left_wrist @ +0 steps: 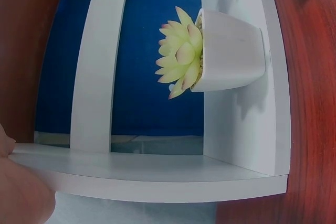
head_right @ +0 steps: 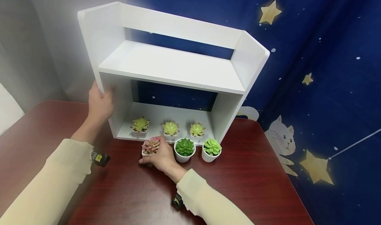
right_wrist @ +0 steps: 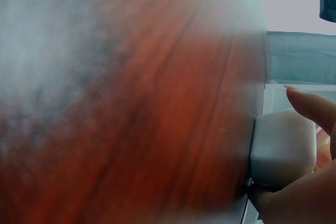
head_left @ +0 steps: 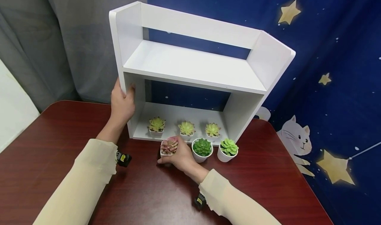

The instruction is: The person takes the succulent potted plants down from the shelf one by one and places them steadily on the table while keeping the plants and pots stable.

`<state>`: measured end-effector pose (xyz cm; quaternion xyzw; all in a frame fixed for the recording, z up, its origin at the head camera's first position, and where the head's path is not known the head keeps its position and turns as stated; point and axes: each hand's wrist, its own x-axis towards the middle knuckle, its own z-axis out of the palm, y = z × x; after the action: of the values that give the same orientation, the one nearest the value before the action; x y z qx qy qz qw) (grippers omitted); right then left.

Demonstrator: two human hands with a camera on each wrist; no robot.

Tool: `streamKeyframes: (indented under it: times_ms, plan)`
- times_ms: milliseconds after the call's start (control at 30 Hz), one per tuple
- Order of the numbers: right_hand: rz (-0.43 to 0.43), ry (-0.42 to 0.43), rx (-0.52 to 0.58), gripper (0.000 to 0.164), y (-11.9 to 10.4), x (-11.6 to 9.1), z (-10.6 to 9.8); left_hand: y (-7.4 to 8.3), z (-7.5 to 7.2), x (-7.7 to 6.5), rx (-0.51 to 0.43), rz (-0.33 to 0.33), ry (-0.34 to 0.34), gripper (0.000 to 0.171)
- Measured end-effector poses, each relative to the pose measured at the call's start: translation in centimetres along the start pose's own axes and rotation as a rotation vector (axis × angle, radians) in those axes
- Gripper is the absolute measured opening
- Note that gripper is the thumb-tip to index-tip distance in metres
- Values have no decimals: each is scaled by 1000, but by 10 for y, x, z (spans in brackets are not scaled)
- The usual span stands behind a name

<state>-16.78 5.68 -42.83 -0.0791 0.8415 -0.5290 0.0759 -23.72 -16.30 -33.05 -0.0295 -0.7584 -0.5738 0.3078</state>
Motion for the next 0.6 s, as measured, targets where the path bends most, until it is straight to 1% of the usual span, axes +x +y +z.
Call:
streamKeyframes:
  times_ms: [67,200,400,500,600]
  plan:
    - [-1,-2,6,75,-1,-1,1,0,0,0,0,-1,1,45]
    - [-2,12,-22,74,-3,-2,2,0,0,0,-4,-4,-1,45]
    - [8,41,-108,88,-8,-5,1,1,0,-1,-12,-12,-12,45]
    - [-21,49,-143,90,-10,-7,0,1,0,-1,-12,-16,-13,45]
    - [-68,49,-170,90,-12,-9,-1,1,0,-1,-10,-19,-14,45]
